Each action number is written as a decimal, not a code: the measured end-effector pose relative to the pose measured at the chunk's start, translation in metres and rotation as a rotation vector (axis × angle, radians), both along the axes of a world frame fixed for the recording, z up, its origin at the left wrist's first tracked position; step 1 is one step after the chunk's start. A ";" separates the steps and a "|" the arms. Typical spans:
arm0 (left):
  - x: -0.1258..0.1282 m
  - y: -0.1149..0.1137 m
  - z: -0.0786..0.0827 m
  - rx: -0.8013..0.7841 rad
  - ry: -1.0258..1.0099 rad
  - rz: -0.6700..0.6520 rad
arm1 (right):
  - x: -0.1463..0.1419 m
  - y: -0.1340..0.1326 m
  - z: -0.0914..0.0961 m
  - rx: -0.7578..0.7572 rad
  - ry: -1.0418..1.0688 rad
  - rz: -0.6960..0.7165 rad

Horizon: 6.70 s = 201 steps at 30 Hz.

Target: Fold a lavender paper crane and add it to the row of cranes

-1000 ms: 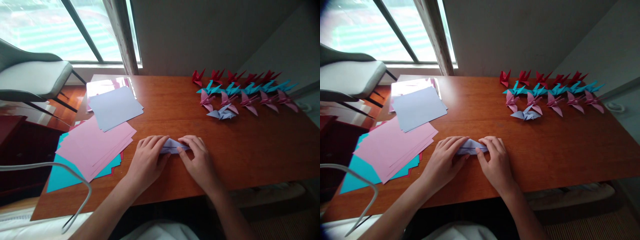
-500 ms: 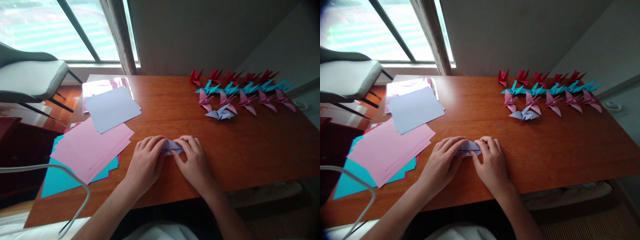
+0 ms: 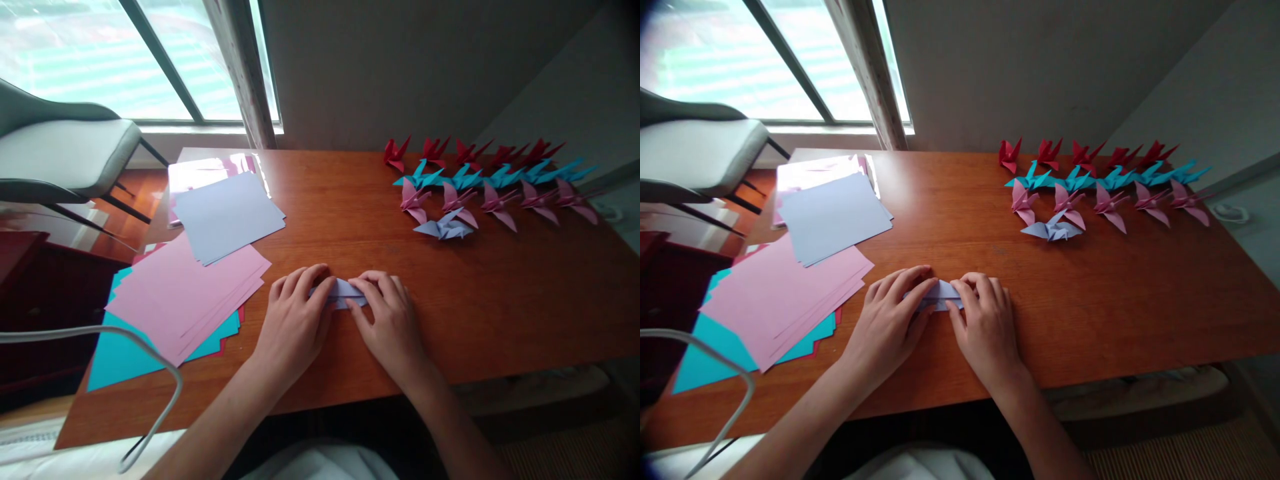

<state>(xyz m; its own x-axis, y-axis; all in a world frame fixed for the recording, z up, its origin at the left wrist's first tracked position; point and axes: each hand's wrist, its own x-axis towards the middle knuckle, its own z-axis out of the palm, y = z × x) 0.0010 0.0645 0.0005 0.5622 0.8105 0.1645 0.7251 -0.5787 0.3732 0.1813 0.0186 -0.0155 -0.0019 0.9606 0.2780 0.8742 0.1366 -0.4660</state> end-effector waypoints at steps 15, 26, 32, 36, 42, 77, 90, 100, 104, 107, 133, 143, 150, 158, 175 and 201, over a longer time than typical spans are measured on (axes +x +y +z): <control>0.001 0.001 0.001 0.003 -0.024 -0.011 | 0.002 -0.001 -0.001 -0.007 0.049 0.019; 0.006 -0.001 0.001 0.031 0.000 -0.009 | -0.002 -0.002 0.000 0.002 0.004 0.011; 0.006 0.001 -0.001 0.052 0.017 -0.014 | -0.001 -0.001 -0.002 0.002 0.009 0.018; 0.005 0.001 -0.001 0.073 0.034 -0.027 | 0.002 -0.001 -0.003 -0.002 0.023 0.038; 0.001 0.001 0.000 0.068 0.035 -0.056 | 0.005 0.000 -0.003 -0.007 0.040 0.065; -0.005 0.003 0.004 0.092 -0.147 0.008 | 0.006 0.000 0.001 -0.051 0.172 0.006; -0.005 -0.001 0.005 0.105 -0.191 -0.082 | -0.004 0.002 0.011 -0.110 -0.016 0.009; -0.007 -0.001 0.003 0.066 -0.209 -0.058 | -0.001 0.002 0.009 -0.099 0.072 -0.022; -0.005 -0.001 0.002 0.046 -0.177 -0.139 | -0.006 0.000 0.011 -0.109 0.010 -0.033; -0.003 0.000 0.004 0.051 -0.146 -0.170 | -0.009 -0.004 0.013 -0.129 -0.001 -0.040; -0.006 0.003 0.003 -0.001 -0.113 -0.268 | 0.013 -0.003 0.014 0.058 -0.048 0.309; -0.020 0.002 0.011 0.234 0.003 -0.332 | 0.015 0.003 0.015 0.071 -0.105 0.322; -0.022 0.004 0.011 0.234 0.003 -0.362 | 0.015 0.003 0.013 0.098 -0.097 0.342; -0.022 0.001 0.006 0.199 -0.012 -0.308 | 0.014 0.010 0.011 0.124 -0.056 0.407; -0.016 0.002 0.003 -0.004 -0.120 -0.062 | 0.009 0.019 0.015 -0.113 0.271 0.248; -0.007 -0.010 0.005 -0.039 -0.180 0.046 | 0.006 0.014 0.020 -0.152 0.315 0.157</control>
